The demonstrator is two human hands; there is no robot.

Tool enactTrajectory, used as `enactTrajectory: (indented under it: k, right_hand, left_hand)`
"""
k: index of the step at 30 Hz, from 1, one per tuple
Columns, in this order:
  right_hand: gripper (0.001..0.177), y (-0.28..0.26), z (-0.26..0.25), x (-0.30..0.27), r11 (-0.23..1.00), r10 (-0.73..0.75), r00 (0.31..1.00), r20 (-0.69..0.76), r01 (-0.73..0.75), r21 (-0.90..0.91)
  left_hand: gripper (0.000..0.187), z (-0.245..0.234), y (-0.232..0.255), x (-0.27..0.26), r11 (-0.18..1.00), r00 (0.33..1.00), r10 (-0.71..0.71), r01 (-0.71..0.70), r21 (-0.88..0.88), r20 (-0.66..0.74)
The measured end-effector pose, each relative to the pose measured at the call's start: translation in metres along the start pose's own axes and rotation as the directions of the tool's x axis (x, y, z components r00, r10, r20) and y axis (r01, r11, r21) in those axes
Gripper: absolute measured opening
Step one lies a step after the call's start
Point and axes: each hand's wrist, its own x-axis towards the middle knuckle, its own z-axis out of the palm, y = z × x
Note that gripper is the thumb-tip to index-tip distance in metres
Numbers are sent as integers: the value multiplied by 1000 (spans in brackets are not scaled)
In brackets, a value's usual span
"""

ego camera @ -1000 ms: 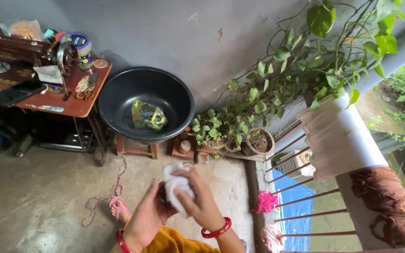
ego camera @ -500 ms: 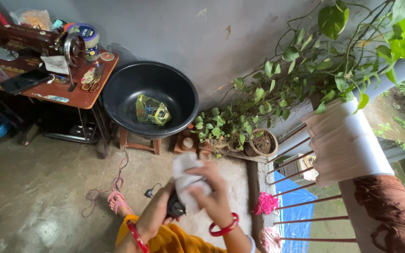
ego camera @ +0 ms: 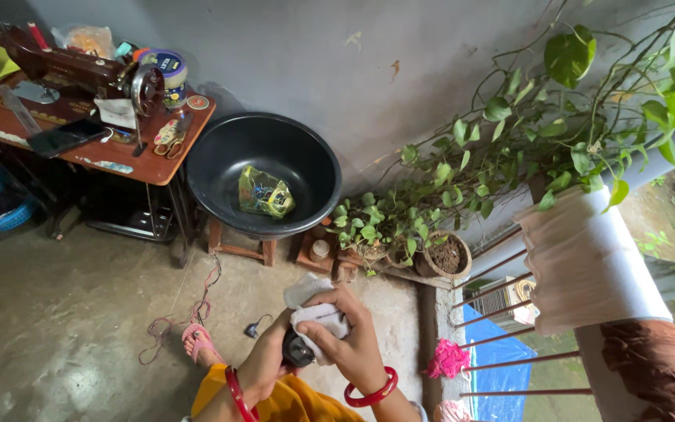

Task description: The person handles a tangled bundle of red and blue string and then uses a white cloth to wipe a black power adapter.

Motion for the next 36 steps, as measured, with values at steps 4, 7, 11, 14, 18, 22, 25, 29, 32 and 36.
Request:
enactTrajectory:
  k: [4, 7, 11, 14, 18, 22, 25, 29, 32, 36]
  right_hand:
    - [31, -11, -14, 0, 991, -132, 980, 151, 125, 57]
    - [32, -19, -20, 0, 988, -149, 969, 199, 139, 65]
    - [28, -18, -15, 1, 992, -125, 988, 92, 126, -1]
    - [25, -13, -2, 0, 996, -86, 996, -25, 87, 10]
    - [15, -6, 12, -1, 999, -34, 990, -138, 36, 14]
    - [14, 7, 21, 6, 998, 55, 991, -122, -53, 16]
    - [25, 26, 18, 20, 984, 146, 984, -104, -133, 121]
    - [34, 35, -3, 21, 960, 112, 971, -212, -50, 276]
    - [31, 26, 2, 9, 785, 199, 958, -209, -28, 619]
    - [29, 0, 55, 5, 978, -180, 962, -207, 197, 66]
  left_hand:
    - [42, -4, 5, -9, 997, 999, -49, 50, -50, 23]
    - [42, -4, 6, -13, 994, 996, -61, 68, -91, 71]
    - [45, 8, 3, -11, 1000, 1000, -16, 16, -1, 7]
    - [46, 12, 6, -16, 995, 999, 48, -48, 86, 4]
    - [44, 12, 8, -21, 997, 998, 53, -54, 63, 13]
    - [49, -1, 8, -21, 1000, 997, -4, 2, -19, -76]
    - [50, -11, 10, -27, 996, 992, 14, -25, -84, -129]
    - [58, -19, 34, -43, 993, 975, 121, -121, 14, -184]
    - [63, -17, 59, -54, 986, 969, 165, -163, 27, -186]
    - [61, -21, 84, -79, 982, 971, 182, -186, -11, -158]
